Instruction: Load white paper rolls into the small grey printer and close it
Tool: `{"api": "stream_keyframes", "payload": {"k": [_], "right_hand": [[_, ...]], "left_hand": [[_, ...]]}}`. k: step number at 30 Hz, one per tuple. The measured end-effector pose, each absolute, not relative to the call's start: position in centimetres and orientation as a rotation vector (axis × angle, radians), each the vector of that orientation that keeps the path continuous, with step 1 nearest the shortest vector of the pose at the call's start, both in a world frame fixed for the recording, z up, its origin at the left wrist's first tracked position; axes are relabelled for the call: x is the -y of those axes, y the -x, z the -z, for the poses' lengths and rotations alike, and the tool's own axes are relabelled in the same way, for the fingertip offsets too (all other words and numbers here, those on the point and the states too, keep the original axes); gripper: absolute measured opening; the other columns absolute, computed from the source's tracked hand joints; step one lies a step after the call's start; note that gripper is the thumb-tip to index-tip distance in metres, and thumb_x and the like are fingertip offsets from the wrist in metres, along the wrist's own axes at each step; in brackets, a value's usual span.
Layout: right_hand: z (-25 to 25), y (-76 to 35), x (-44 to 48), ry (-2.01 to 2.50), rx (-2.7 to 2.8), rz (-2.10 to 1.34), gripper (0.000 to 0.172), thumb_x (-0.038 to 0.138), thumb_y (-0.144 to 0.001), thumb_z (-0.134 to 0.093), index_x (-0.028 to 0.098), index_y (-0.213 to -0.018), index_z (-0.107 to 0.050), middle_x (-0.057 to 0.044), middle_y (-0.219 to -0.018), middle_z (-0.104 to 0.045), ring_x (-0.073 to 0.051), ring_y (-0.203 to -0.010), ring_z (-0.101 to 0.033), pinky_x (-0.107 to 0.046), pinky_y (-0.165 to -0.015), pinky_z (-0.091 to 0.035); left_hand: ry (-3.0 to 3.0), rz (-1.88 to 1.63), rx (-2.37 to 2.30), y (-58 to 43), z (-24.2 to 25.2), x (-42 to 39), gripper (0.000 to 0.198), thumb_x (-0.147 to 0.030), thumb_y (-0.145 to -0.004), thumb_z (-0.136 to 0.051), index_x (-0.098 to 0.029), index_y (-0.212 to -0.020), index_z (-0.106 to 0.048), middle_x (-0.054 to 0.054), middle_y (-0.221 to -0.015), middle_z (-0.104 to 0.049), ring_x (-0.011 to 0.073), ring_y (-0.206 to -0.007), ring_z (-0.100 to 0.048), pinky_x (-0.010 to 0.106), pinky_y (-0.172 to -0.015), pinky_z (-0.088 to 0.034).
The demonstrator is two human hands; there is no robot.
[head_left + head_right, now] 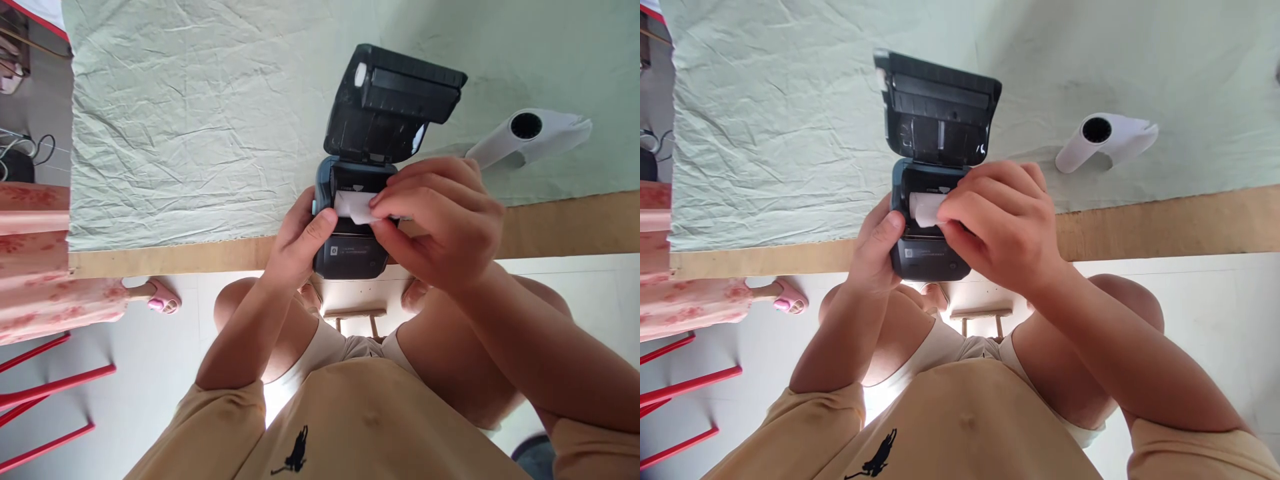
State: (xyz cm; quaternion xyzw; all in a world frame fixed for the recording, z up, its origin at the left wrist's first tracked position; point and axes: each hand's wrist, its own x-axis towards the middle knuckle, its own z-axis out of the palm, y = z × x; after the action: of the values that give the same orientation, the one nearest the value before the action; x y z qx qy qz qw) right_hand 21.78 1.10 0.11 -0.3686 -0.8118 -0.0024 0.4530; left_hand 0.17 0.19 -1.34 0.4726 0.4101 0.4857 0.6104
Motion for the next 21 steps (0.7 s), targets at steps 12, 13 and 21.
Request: {"api": "stream_keyframes", "payload": {"k": [12,13,21], "right_hand": [[0.3,-21.8,-0.2,0.801,2.042,-0.178,0.009,0.023,-0.11,-0.07,0.029,-0.116,-0.069,0.0,-0.108,-0.085,-0.021,-0.101,-0.08,-0.041,-0.085,-0.058],[0.4,-22.1,-0.4,0.829,1.981,-0.182,0.015,0.023,-0.108,-0.069,0.03,-0.122,-0.068,-0.002,-0.111,-0.084,-0.023,-0.102,-0.079,-0.043,-0.087,-0.061],[2.6,-22.8,-1.3,1.004,1.746,-0.408,0.056,0.041,-0.114,-0.057,0.04,-0.169,-0.045,-0.012,-0.172,-0.06,-0.037,-0.157,-0.068,-0.055,-0.108,-0.067]], "left_hand": [[-1.171,-1.147,-0.891,0.3,2.1,-0.7,0.076,-0.058,-0.087,-0.099,-0.033,-0.152,-0.069,0.002,-0.112,-0.082,0.0236,-0.094,-0.082,0.034,-0.079,-0.065],[-1.155,-1.139,-0.911,0.3,2.1,-0.7,0.082,-0.06,-0.084,-0.101,-0.034,-0.154,-0.067,0.003,-0.113,-0.081,0.0264,-0.098,-0.084,0.036,-0.08,-0.066],[-1.122,-1.076,-0.999,0.6,2.0,-0.5,0.109,-0.063,-0.069,-0.108,-0.033,-0.163,-0.06,0.007,-0.118,-0.081,0.0386,-0.116,-0.086,0.035,-0.075,-0.065]]}}
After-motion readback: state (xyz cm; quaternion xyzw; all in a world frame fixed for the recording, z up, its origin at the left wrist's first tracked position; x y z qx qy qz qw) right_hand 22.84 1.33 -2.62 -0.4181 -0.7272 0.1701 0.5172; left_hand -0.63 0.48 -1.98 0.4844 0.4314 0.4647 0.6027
